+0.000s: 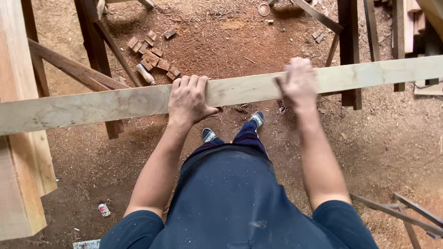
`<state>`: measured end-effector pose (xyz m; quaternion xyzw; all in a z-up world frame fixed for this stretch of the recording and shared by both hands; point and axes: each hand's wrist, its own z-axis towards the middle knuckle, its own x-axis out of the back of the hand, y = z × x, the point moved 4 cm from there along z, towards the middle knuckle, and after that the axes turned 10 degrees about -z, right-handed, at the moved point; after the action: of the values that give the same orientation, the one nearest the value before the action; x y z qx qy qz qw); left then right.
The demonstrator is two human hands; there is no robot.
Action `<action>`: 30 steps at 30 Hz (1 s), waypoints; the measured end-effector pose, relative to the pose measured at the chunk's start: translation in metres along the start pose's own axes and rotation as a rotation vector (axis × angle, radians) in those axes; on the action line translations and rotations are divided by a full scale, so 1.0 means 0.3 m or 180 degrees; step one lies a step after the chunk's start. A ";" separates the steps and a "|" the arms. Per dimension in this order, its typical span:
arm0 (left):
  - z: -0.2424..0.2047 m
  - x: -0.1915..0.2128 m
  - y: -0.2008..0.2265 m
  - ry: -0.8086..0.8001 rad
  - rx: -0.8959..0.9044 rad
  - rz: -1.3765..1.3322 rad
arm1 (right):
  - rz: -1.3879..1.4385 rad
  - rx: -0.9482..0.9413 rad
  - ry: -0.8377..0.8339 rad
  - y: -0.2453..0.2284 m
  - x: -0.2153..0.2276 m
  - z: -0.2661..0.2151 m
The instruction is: The person sands a wooden beam by hand using a piece of sandpaper, moving it back and forth along the surfaces and edges of the wood.
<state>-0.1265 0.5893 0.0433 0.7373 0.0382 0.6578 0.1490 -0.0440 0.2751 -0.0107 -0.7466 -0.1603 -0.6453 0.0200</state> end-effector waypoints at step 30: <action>-0.046 0.029 -0.047 0.0186 -0.0087 -0.0350 | -0.1586 0.0807 0.0493 -0.274 -0.119 -0.098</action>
<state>-0.1369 0.6072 0.0491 0.7125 0.0740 0.6704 0.1937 -0.0980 0.3383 -0.0551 -0.6243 -0.4162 -0.6602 -0.0338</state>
